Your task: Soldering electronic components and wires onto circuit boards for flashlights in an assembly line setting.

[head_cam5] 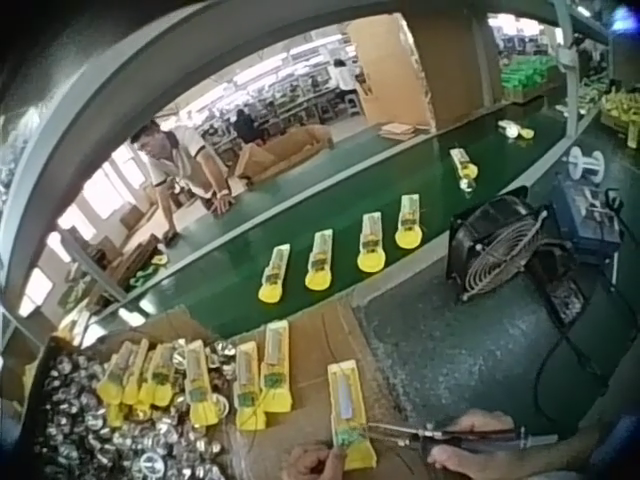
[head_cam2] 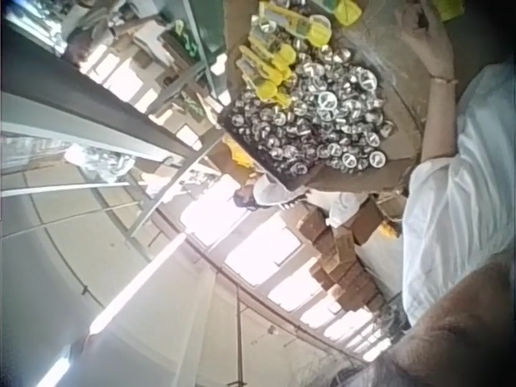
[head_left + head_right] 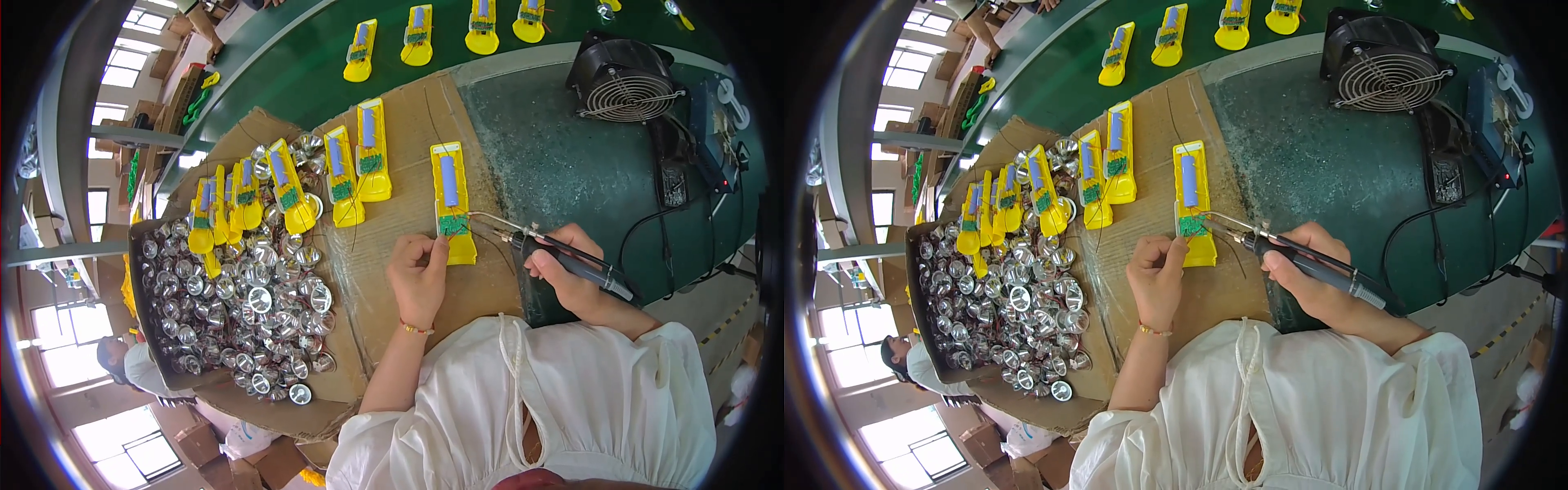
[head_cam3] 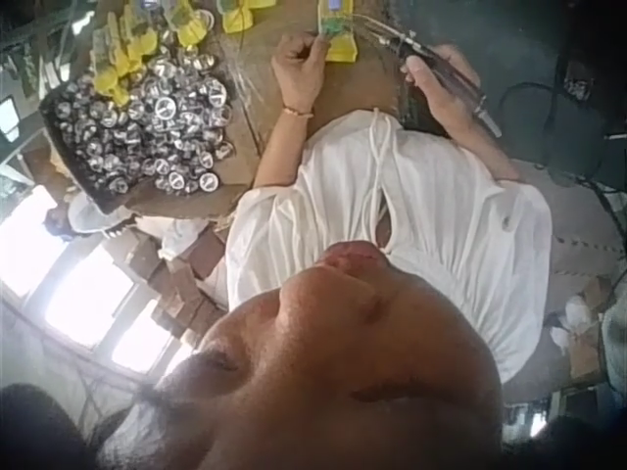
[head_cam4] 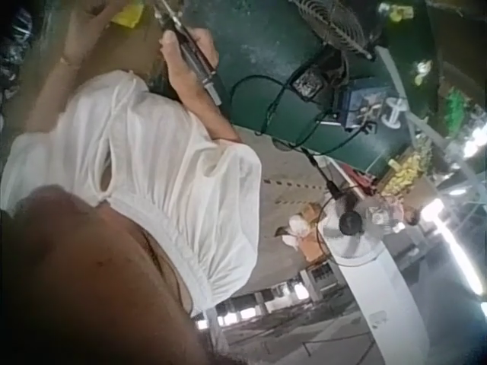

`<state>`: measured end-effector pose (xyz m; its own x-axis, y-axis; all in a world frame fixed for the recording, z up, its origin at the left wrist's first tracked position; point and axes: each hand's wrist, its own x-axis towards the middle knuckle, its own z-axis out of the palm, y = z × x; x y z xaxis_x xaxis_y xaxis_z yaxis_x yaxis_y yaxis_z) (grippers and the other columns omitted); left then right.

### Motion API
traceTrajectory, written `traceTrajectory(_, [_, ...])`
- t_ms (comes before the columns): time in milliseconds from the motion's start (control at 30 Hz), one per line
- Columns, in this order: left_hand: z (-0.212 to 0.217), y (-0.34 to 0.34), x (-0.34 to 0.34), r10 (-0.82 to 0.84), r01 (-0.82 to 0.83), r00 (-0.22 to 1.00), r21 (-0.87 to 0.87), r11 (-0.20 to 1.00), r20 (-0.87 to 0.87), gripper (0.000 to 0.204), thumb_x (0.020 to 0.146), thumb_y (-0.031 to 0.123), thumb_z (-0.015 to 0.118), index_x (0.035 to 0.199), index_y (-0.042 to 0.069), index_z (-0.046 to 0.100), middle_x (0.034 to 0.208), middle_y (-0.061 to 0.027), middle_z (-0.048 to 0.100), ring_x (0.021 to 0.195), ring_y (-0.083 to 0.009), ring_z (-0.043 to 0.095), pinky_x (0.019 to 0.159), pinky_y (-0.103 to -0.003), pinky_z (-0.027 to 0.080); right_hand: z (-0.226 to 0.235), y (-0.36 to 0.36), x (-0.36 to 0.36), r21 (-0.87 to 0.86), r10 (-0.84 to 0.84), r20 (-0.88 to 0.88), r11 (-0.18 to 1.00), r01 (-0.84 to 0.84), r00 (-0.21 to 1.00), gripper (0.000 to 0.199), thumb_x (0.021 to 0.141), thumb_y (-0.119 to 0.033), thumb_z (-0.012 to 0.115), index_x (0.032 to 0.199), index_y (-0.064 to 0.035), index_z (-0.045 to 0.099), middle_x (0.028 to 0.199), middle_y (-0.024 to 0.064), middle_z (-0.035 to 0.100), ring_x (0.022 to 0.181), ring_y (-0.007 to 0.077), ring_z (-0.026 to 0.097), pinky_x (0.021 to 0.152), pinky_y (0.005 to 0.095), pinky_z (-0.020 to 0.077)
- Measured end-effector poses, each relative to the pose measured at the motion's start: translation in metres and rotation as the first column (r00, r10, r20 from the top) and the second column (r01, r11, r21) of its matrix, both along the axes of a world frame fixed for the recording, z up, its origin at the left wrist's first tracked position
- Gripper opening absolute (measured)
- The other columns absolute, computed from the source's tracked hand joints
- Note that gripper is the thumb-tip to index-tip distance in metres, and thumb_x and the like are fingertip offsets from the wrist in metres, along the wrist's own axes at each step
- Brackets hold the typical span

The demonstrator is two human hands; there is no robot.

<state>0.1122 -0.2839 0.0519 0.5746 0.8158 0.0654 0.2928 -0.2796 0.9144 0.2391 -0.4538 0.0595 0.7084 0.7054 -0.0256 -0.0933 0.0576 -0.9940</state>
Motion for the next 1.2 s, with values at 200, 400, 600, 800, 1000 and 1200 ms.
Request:
traceTrajectory(200, [-0.006,0.002,-0.008,0.033,-0.032,0.999,0.026,0.999,-0.037,0.011,0.075,0.004,0.064,0.068,-0.002,0.059,0.069,-0.008,0.054,0.063,-0.0145,0.051,0.056,-0.025,0.041,-0.002,-0.056,0.022,-0.076,-0.174,0.251,0.977,0.199,0.952,0.019,0.08,-0.01,0.063,0.09,0.0007,0.051,0.07,0.0082,0.063,0.062,0.0114,0.061,0.054,0.0241,0.0481])
traceTrajectory(400, [-0.012,0.003,-0.011,-0.005,0.007,0.999,0.063,0.998,-0.035,0.013,0.079,0.004,0.063,0.069,-0.002,0.059,0.072,-0.0017,0.052,0.059,-0.0051,0.046,0.05,-0.019,0.035,-0.021,-0.155,0.059,-0.035,-0.624,0.544,0.652,0.758,0.561,0.02,0.084,-0.007,0.057,0.102,0.0001,0.051,0.079,0.0052,0.057,0.07,0.0088,0.052,0.063,0.0204,0.0435])
traceTrajectory(600, [0.012,0.002,-0.003,0.124,-0.106,0.991,-0.268,0.958,0.05,0.012,0.079,0.004,0.062,0.068,0.0,0.06,0.075,-0.0028,0.058,0.059,-0.0061,0.051,0.05,-0.02,0.04,-0.037,-0.156,0.067,-0.154,-0.5,0.656,0.645,0.749,0.565,0.021,0.085,-0.01,0.058,0.102,0.0004,0.051,0.084,0.0061,0.054,0.072,0.0091,0.05,0.066,0.0211,0.042])
traceTrajectory(800, [0.023,0.016,0.005,-0.124,0.145,0.907,0.024,0.989,-0.404,0.017,0.076,0.015,0.063,0.078,-0.002,0.066,0.059,-0.0088,0.064,0.051,-0.0106,0.06,0.05,-0.025,0.047,-0.02,-0.09,0.044,0.04,-0.416,0.528,0.883,0.467,0.741,0.019,0.079,-0.008,0.064,0.093,-0.0009,0.054,0.075,0.0043,0.056,0.061,0.0084,0.049,0.055,0.0212,0.0403])
traceTrajectory(1000, [0.051,0.117,0.072,-0.135,0.209,0.94,0.215,0.954,-0.315,0.019,0.075,0.016,0.062,0.077,-0.002,0.066,0.062,-0.0097,0.064,0.055,-0.0126,0.06,0.054,-0.027,0.047,-0.017,-0.049,0.032,0.033,-0.272,0.465,0.956,0.29,0.842,0.019,0.074,-0.006,0.067,0.09,-0.0007,0.057,0.069,0.0072,0.057,0.056,0.0125,0.053,0.051,0.0239,0.0409])
traceTrajectory(1200, [0.079,0.27,0.138,0.217,0.093,0.856,0.554,0.828,-0.469,0.017,0.069,0.017,0.063,0.075,0.002,0.069,0.063,-0.0099,0.065,0.06,-0.0194,0.064,0.059,-0.029,0.05,-0.03,-0.041,0.036,0.015,-0.276,0.432,0.954,0.299,0.859,0.021,0.073,-0.005,0.068,0.089,-0.0008,0.056,0.066,0.009,0.057,0.053,0.0162,0.055,0.049,0.0263,0.0414])
